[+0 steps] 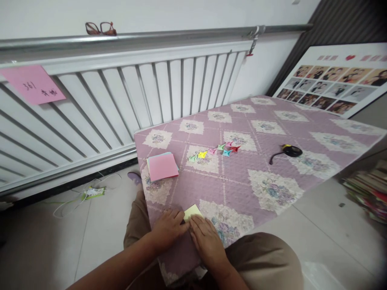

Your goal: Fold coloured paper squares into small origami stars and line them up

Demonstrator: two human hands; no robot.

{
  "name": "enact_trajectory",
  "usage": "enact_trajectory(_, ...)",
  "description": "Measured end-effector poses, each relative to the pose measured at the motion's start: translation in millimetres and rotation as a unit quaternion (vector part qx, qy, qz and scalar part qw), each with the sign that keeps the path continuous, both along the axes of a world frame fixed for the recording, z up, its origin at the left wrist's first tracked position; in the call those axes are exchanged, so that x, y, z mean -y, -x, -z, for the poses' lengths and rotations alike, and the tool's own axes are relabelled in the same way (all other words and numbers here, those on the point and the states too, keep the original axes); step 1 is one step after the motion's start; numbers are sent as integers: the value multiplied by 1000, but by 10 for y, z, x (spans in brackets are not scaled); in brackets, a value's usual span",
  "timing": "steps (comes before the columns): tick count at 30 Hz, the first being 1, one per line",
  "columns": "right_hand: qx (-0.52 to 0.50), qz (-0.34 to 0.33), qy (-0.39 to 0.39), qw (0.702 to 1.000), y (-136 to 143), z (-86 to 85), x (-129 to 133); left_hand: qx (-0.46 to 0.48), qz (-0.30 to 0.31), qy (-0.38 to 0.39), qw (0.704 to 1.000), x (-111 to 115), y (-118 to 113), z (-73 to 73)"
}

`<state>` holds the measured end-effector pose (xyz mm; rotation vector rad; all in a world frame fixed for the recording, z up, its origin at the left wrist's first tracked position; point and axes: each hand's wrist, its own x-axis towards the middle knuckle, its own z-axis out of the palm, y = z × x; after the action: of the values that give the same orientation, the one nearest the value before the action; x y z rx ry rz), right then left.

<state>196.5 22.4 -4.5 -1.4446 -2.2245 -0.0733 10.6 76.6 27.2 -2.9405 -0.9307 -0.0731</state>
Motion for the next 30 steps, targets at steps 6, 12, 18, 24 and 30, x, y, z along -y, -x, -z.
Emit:
enact_trajectory(6, 19, -3, 37, 999, -41, -24, 35, 15, -32, 14, 999, 16, 25, 55)
enact_trajectory(12, 34, -7, 62, 997, -37, -66, 23, 20, -85, 12, 996, 60, 51, 73)
enact_trajectory(18, 40, -5, 64, 997, -38, -41, 21, 20, -141, 0, 990, 79, 89, 70)
enact_trajectory(24, 45, -1, 69, 997, -30, -40, 19, 107, -102, -61, 987, 240, -32, 269)
enact_trajectory(30, 62, -3, 62, 996, -61, -29, 91, 88, -111, 6, 990, 373, -114, 328)
